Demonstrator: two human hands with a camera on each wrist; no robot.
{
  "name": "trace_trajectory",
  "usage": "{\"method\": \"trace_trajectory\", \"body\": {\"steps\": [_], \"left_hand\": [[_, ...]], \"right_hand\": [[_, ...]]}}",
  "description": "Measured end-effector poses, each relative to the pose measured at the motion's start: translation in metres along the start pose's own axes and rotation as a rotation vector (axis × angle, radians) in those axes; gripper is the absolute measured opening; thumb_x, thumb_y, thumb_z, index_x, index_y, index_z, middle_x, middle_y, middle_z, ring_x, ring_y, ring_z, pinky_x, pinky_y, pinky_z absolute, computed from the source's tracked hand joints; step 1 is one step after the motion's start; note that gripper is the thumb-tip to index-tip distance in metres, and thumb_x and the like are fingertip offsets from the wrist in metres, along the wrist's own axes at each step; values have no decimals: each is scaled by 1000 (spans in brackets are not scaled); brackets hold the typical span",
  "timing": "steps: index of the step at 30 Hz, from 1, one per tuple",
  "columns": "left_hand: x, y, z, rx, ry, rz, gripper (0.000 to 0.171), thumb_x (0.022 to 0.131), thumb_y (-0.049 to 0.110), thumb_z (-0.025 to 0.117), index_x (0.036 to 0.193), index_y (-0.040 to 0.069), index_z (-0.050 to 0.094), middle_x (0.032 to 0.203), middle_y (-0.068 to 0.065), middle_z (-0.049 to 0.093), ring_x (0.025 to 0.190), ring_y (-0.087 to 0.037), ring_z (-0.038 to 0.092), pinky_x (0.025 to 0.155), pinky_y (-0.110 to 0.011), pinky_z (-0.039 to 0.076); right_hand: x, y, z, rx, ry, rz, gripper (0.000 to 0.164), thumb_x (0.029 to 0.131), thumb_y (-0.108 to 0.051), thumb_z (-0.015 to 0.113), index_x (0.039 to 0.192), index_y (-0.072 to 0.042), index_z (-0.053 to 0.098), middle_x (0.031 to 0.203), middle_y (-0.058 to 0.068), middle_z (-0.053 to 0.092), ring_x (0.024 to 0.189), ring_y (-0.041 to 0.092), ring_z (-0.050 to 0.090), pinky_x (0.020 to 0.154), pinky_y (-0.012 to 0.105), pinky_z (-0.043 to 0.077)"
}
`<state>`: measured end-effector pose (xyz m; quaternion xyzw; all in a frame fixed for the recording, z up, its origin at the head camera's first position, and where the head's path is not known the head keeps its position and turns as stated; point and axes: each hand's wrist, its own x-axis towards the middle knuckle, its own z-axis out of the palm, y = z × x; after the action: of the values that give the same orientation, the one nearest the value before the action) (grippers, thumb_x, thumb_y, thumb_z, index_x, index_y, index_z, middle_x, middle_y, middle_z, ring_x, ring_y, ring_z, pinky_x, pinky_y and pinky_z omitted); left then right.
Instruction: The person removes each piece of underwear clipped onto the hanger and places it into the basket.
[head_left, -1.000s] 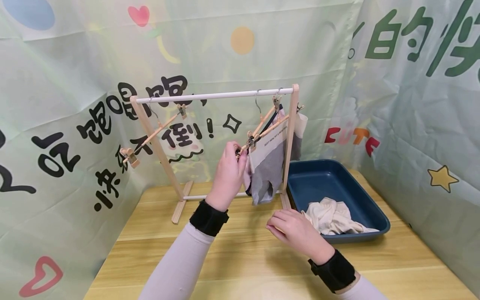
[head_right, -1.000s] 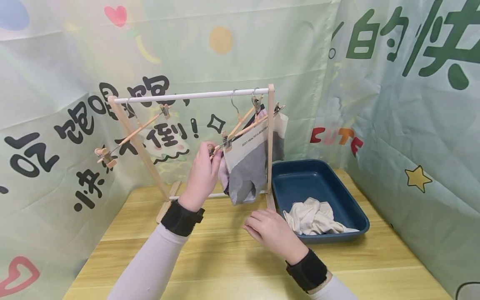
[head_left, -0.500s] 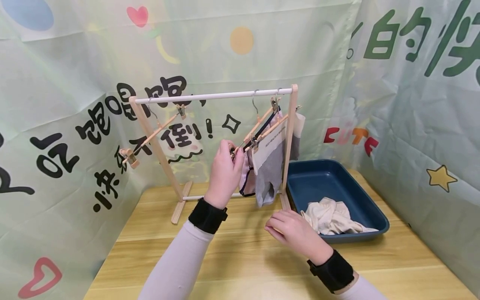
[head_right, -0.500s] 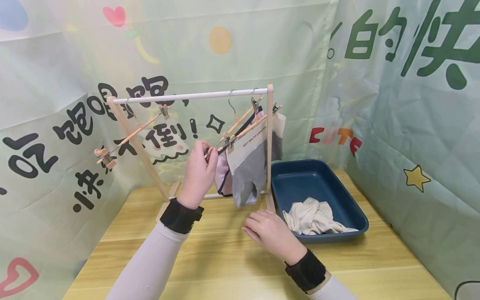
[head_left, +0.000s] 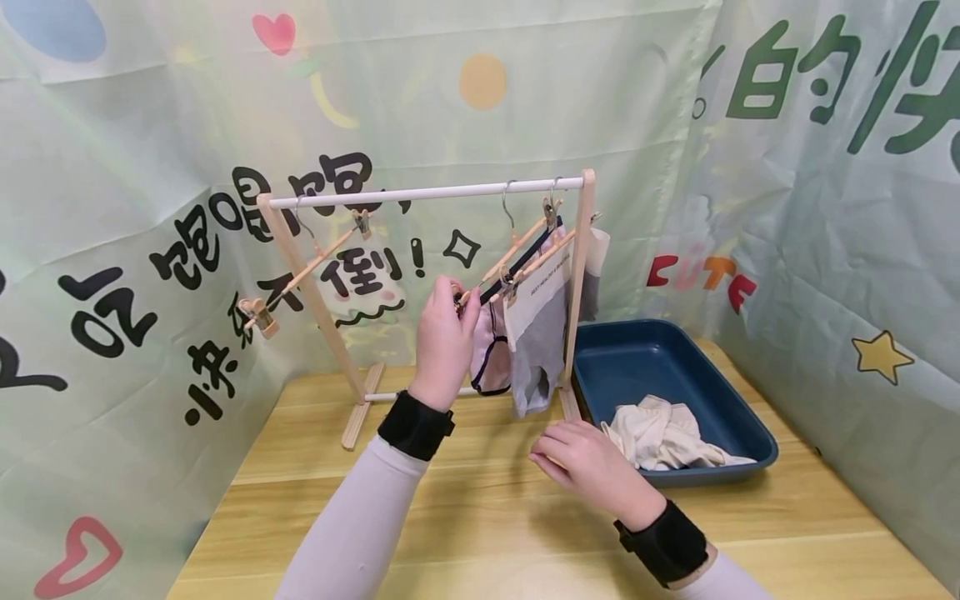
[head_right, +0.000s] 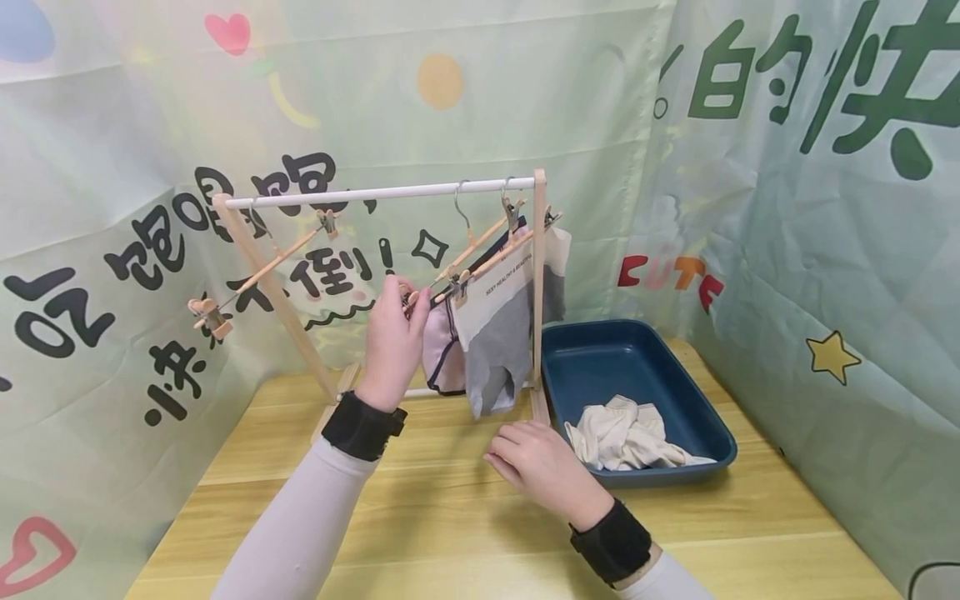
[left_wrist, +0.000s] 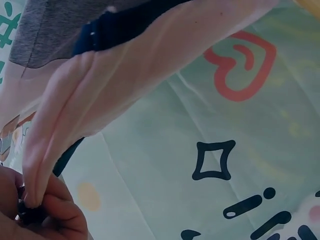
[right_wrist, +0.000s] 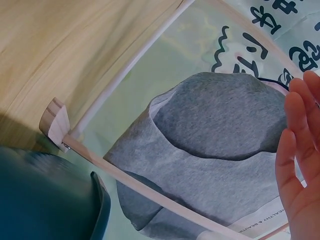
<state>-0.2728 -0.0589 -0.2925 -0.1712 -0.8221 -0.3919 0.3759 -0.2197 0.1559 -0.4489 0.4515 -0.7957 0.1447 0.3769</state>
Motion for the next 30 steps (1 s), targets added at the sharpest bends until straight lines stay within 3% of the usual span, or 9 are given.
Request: {"method": "trace_trajectory", "body": {"steps": [6, 14, 30], "left_hand": [[2, -1, 1, -7, 26, 17, 21, 108, 19, 55, 104, -1, 50, 87, -17, 57, 77, -29, 58, 67, -40, 50], [4, -5, 3, 8, 69, 42, 18, 107, 15, 56, 102, -2, 51, 84, -17, 56, 74, -31, 58, 64, -41, 50], [7, -8, 4, -14, 115, 55, 12, 103, 8, 56, 98, -2, 51, 80, -16, 54, 71, -29, 56, 61, -36, 46]], "right_hand": [[0, -1, -2, 0, -30, 28, 17, 105, -28, 62, 92, -20, 69, 85, -9, 64, 77, 8, 62, 72, 29, 52], [0, -1, -2, 7, -18, 19, 7, 97, -21, 72, 91, -20, 69, 84, -9, 64, 76, 8, 62, 72, 29, 52], [2, -2, -4, 12, -4, 15, 5, 95, -19, 75, 92, -20, 70, 85, -9, 65, 78, 8, 64, 72, 29, 52]]}}
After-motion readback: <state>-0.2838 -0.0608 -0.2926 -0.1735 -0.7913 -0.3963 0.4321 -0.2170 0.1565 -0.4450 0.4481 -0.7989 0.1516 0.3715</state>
